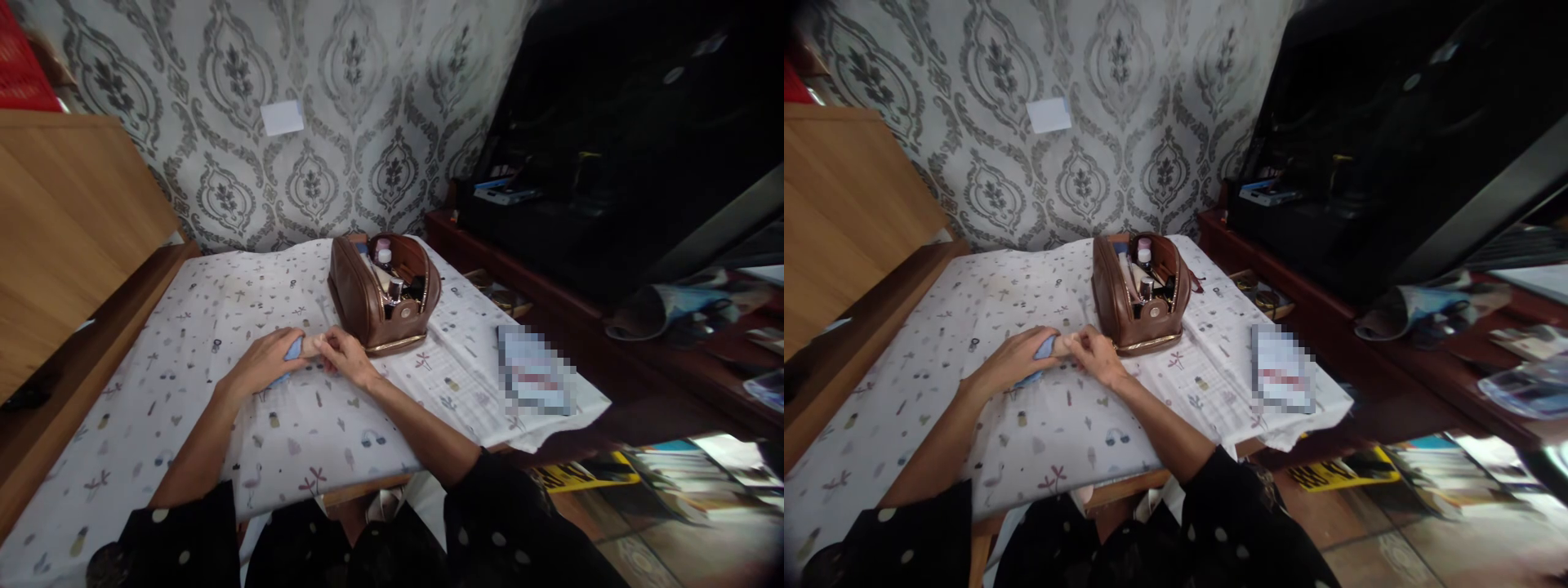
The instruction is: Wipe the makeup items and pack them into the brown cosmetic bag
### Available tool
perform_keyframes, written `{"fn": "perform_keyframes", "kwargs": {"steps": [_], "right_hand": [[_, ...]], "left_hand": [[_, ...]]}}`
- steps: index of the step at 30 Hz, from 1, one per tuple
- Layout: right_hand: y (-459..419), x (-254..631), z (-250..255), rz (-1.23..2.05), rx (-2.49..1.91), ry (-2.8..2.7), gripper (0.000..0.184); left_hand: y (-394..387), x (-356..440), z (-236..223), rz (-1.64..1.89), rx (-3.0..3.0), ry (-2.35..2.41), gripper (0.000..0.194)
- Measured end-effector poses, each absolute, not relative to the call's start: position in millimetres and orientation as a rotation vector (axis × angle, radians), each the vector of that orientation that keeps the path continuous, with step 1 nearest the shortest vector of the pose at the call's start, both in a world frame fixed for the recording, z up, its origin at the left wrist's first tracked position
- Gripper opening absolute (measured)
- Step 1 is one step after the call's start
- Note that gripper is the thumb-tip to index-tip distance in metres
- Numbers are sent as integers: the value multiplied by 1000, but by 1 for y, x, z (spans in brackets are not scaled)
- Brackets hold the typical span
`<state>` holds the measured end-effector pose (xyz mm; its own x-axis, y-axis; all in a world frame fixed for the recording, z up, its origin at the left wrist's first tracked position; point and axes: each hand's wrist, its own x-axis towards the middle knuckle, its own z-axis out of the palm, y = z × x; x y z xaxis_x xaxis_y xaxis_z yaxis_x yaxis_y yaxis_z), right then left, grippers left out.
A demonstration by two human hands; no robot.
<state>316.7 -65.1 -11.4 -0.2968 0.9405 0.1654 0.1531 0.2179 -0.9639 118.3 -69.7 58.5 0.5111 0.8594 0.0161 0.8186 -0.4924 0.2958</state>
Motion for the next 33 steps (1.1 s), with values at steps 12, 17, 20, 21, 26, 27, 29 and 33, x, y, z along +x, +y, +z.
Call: {"fn": "perform_keyframes", "kwargs": {"steps": [12,17,20,21,26,27,29,33], "right_hand": [[-66,315,-10,1191,-992,-1608,49],[-66,315,-11,1248,-978,-1554,49],[-67,314,-10,1295,-926,-1513,49],[-67,314,-10,1307,-906,-1501,49],[-65,311,-9,1334,-850,-1450,51],[-64,310,-10,1346,-847,-1430,53],[-61,310,-12,1364,-848,-1378,56],[-56,309,-16,1363,-846,-1309,58]], "left_hand": [[-69,124,52,215,2542,1444,27],[-56,97,54,86,2454,1528,41],[-52,88,57,55,2417,1541,41],[-52,87,59,44,2398,1556,41],[-58,92,69,-5,2398,1708,34],[-59,94,69,5,2439,1732,33],[-58,95,66,36,2547,1759,33],[-54,92,56,82,2661,1690,34]]}}
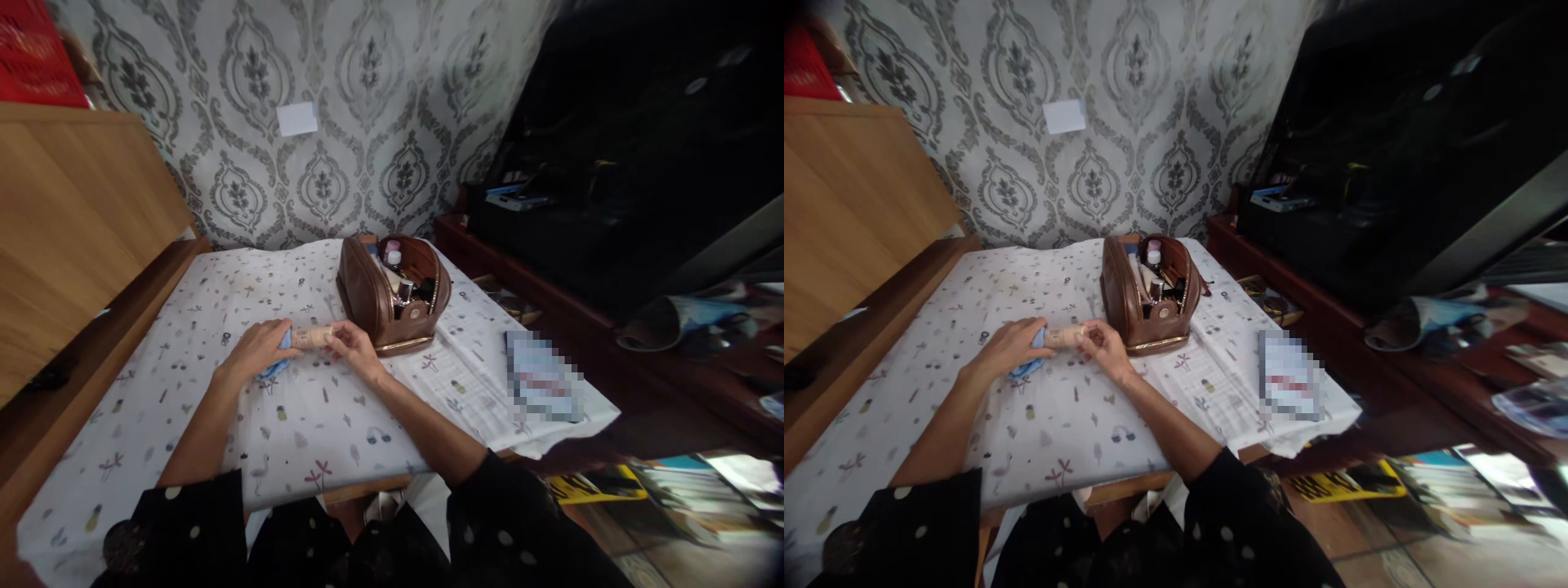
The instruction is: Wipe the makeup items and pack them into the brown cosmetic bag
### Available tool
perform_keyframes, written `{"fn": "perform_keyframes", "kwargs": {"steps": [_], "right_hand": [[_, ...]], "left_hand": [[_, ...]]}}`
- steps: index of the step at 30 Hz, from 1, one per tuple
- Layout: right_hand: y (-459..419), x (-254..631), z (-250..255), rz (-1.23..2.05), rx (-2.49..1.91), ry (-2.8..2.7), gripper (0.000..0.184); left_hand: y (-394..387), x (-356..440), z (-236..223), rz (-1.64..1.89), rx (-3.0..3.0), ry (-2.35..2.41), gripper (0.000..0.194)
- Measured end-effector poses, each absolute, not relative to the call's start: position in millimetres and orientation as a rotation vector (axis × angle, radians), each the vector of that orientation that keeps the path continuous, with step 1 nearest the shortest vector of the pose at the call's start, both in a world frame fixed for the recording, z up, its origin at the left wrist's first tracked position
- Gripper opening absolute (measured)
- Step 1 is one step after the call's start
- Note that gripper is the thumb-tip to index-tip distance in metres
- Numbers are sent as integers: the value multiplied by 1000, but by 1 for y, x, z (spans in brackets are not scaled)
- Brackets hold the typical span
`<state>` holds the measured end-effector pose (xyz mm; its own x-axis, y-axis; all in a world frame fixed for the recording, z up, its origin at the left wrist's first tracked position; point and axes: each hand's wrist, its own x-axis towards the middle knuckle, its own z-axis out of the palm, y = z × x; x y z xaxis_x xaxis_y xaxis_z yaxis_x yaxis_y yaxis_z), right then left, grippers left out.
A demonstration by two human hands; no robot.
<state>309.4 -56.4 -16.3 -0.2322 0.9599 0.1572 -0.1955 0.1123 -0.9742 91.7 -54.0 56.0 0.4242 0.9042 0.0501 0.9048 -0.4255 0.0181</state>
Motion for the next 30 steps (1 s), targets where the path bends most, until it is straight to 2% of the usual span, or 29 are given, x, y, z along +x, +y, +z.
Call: {"fn": "perform_keyframes", "kwargs": {"steps": [4,7,13,16,18,21,24,30], "right_hand": [[-54,310,-18,1361,-840,-1290,59],[-54,311,-18,1372,-832,-1282,59],[-57,310,-14,1403,-785,-1297,57],[-60,310,-12,1404,-754,-1327,56],[-61,309,-12,1391,-725,-1370,52],[-62,309,-12,1351,-701,-1418,44],[-63,308,-14,1330,-723,-1422,39],[-63,307,-15,1388,-730,-1371,44]], "left_hand": [[-52,88,53,-120,-2724,-1699,30],[-53,87,57,-212,-2721,-1793,37],[-59,105,63,-690,-2590,-1925,44],[-61,124,64,-982,-2583,-1854,41],[-62,139,63,-1050,-2581,-1763,37],[-63,157,60,-864,-2618,-1575,30],[-64,164,55,-610,-2623,-1461,32],[-65,136,43,-530,-2529,-1526,39]]}}
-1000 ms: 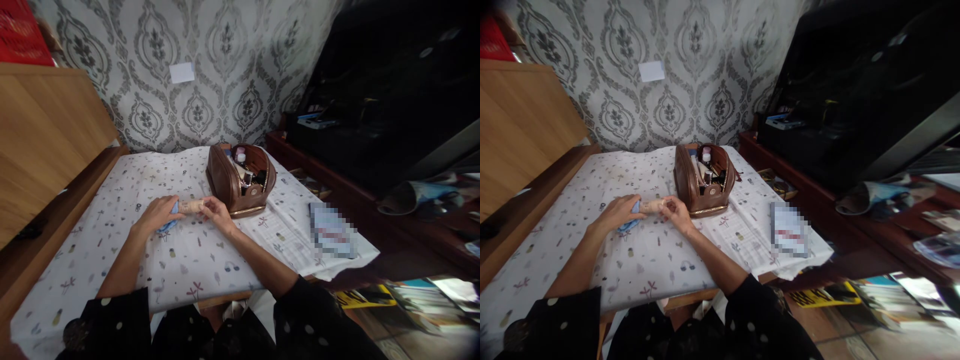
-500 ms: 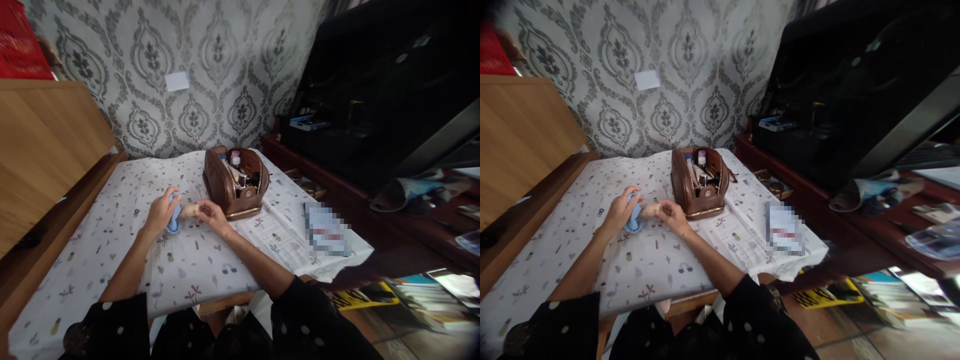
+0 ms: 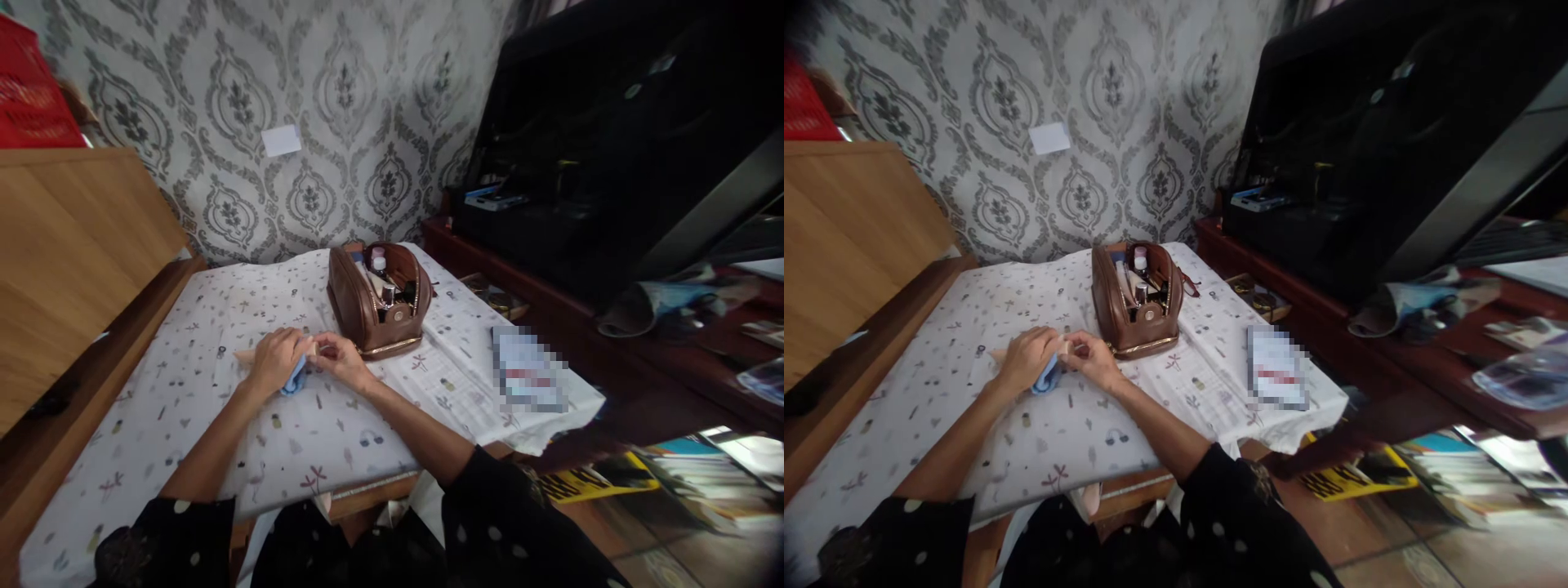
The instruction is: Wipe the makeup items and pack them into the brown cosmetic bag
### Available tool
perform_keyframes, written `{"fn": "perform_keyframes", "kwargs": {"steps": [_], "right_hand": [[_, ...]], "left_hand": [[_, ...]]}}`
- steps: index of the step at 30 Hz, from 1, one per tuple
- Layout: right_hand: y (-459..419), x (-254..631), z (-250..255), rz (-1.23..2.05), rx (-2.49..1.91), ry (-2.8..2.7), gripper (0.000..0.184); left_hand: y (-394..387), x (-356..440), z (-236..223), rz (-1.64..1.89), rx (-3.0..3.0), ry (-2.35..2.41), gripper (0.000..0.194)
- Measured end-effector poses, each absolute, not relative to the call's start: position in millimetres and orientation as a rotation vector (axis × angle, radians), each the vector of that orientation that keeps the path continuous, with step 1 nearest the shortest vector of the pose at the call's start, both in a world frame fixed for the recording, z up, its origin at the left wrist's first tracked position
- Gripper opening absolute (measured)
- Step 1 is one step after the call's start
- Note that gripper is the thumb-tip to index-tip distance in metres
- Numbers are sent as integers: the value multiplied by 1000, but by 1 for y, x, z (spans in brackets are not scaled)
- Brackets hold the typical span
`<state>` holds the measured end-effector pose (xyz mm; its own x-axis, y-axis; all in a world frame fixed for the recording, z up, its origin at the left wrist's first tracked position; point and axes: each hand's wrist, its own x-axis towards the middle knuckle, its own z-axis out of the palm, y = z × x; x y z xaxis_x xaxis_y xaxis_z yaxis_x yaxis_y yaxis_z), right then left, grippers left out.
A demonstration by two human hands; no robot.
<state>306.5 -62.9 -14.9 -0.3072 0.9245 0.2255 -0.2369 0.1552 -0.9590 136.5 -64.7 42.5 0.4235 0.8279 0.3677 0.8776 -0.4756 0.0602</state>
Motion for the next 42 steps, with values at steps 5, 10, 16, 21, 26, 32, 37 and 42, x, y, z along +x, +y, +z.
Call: {"fn": "perform_keyframes", "kwargs": {"steps": [5,10,16,21,26,32,37,42], "right_hand": [[-63,307,-15,1417,-743,-1330,51],[-63,308,-15,1432,-750,-1346,54],[-61,308,-19,1426,-874,-1344,55],[-61,308,-17,1430,-879,-1361,52],[-58,304,-20,1489,-852,-1317,57],[-62,306,-15,1503,-801,-1340,59],[-64,306,-10,1565,-714,-1306,60],[-63,305,-12,1587,-685,-1283,61]], "left_hand": [[-67,98,39,-459,-2384,-1699,44],[-76,81,43,-282,-2278,-1834,44],[-83,83,44,-146,-2213,-1909,43],[-80,76,48,-157,-2207,-2002,47],[-81,84,63,-260,-2152,-2026,46],[-75,133,66,-603,-2378,-1827,39],[-64,162,51,-805,-2386,-1528,23],[-67,158,44,-723,-2266,-1544,27]]}}
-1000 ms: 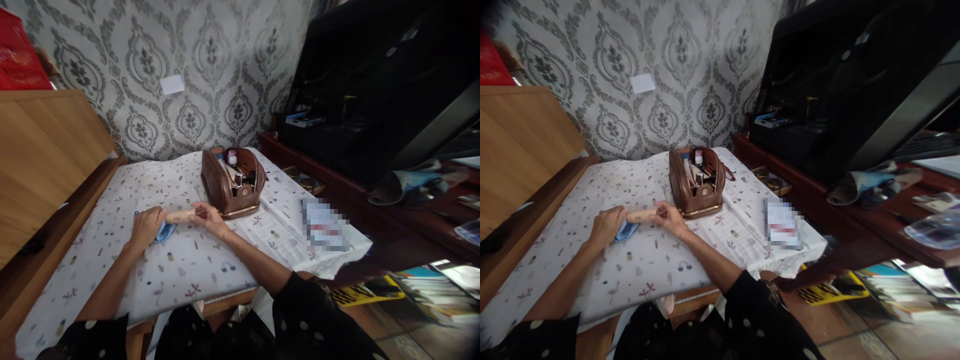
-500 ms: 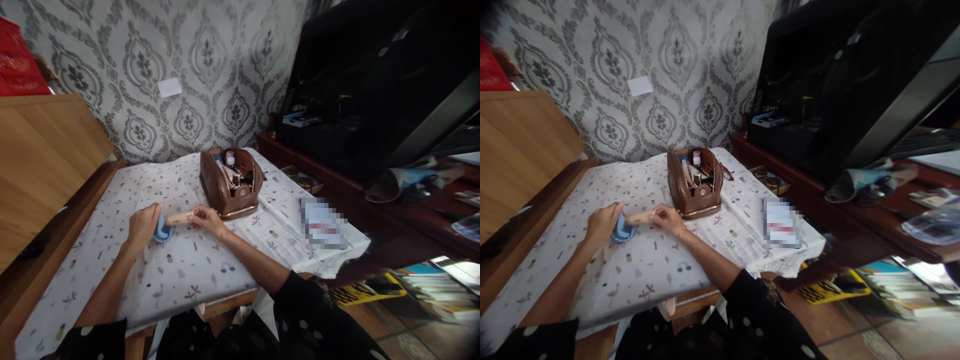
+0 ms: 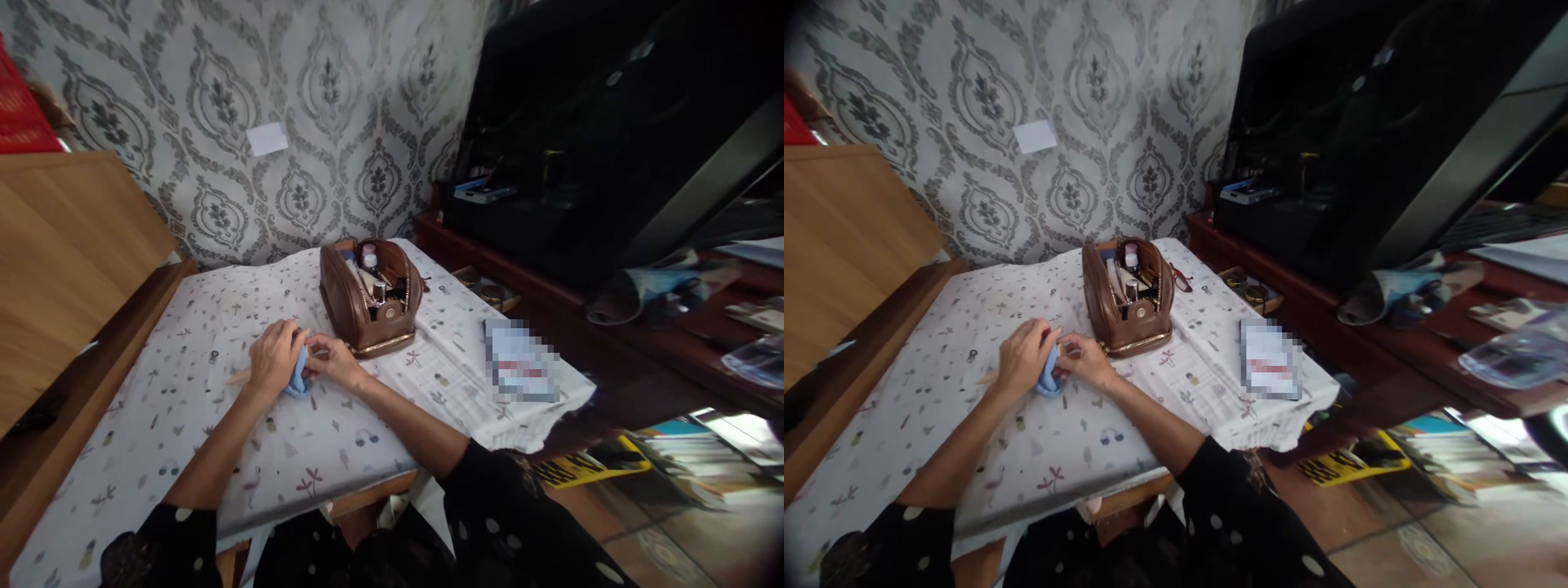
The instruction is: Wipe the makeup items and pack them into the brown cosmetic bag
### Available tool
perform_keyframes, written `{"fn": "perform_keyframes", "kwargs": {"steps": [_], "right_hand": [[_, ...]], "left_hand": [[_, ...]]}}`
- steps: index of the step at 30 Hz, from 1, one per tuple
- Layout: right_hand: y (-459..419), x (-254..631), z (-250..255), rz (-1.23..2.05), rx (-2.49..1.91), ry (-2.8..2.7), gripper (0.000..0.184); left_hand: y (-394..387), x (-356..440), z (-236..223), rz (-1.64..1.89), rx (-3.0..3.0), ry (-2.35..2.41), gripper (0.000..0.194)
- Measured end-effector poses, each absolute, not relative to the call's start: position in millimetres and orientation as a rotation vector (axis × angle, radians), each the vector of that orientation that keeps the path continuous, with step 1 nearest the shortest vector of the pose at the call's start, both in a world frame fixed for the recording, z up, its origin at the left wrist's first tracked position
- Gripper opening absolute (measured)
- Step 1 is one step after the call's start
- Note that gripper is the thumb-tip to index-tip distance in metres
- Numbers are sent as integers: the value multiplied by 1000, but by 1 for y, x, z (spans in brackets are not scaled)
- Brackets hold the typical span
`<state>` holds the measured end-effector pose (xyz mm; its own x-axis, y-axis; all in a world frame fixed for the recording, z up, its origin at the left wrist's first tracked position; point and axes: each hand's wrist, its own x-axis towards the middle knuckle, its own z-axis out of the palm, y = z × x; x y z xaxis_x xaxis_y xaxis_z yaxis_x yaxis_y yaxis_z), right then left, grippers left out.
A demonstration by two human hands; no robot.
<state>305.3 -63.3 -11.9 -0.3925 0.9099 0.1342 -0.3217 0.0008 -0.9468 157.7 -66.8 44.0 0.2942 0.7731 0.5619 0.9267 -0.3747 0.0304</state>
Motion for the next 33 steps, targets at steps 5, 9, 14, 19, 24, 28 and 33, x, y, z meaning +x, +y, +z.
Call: {"fn": "perform_keyframes", "kwargs": {"steps": [5,9,14,19,24,28,33], "right_hand": [[-63,307,-14,1561,-717,-1291,60],[-62,308,-18,1524,-776,-1327,60],[-63,307,-22,1481,-799,-1407,52],[-62,307,-22,1500,-816,-1397,52],[-63,306,-18,1542,-786,-1366,54],[-63,304,-18,1567,-812,-1301,58],[-62,303,-19,1578,-842,-1320,55]], "left_hand": [[-81,138,39,-628,-2590,-1351,28],[-85,122,31,-426,-2677,-1344,37],[-85,100,24,-230,-2632,-1395,42],[-89,67,22,-201,-2611,-1514,40],[-96,53,17,-284,-2625,-1633,41],[-97,54,9,-371,-2594,-1640,44],[-97,55,6,-463,-2619,-1618,43]]}}
